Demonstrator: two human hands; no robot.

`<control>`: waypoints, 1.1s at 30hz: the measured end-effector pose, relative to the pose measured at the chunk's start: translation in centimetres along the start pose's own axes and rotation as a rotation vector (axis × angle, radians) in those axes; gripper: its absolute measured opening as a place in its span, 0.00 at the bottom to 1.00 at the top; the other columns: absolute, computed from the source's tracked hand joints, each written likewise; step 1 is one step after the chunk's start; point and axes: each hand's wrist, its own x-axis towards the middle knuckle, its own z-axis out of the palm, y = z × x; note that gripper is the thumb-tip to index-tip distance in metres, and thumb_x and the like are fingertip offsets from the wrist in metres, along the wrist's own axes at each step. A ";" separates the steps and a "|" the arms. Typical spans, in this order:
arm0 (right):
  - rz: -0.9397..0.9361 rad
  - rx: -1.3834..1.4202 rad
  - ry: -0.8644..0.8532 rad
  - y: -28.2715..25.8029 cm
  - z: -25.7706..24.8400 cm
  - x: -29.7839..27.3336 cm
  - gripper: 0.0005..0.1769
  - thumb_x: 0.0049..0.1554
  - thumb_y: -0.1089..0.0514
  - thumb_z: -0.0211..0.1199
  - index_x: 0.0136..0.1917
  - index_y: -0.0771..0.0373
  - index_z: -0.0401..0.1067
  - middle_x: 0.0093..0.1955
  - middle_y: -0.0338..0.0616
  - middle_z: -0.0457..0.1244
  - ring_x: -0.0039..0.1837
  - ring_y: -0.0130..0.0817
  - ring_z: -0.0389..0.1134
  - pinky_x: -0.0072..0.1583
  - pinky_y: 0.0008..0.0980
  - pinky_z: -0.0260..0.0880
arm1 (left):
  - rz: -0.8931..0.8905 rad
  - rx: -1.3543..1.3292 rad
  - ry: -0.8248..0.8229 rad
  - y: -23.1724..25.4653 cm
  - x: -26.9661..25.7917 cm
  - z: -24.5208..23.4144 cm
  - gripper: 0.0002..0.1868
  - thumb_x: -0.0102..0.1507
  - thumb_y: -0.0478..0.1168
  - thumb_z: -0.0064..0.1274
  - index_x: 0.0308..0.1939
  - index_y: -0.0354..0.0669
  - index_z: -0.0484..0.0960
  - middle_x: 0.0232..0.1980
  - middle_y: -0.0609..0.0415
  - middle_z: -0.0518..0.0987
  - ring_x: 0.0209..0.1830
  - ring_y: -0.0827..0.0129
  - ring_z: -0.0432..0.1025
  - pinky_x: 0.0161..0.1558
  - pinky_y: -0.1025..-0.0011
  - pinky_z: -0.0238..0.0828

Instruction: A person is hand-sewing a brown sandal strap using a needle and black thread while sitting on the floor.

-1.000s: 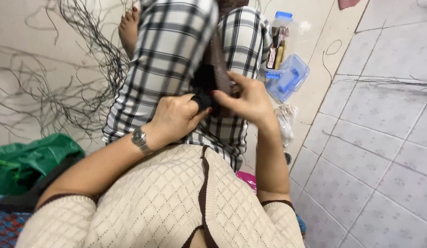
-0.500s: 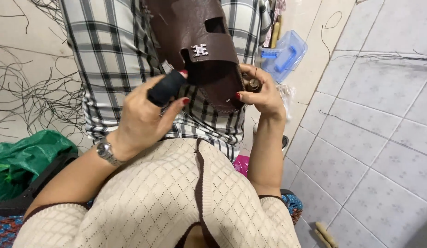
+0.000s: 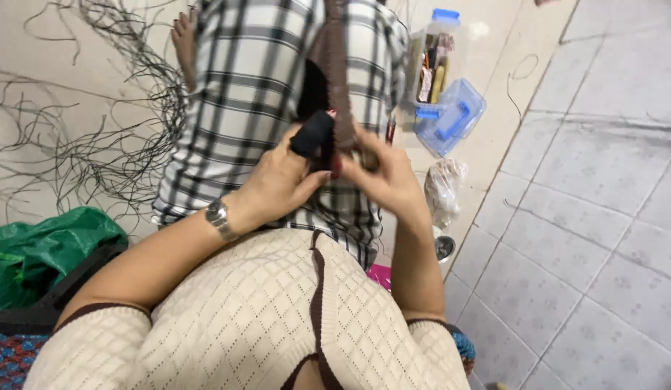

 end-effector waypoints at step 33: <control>-0.103 -1.201 -0.132 -4.5 -1.4 -5.3 0.30 0.55 0.65 0.64 0.70 0.47 0.73 0.39 0.39 0.61 0.26 0.28 0.56 0.27 0.31 0.54 | 0.406 0.541 0.082 -3.7 2.3 1.0 0.21 0.57 0.51 0.71 0.55 0.62 0.89 0.80 0.59 0.65 0.85 0.69 0.40 0.85 0.62 0.15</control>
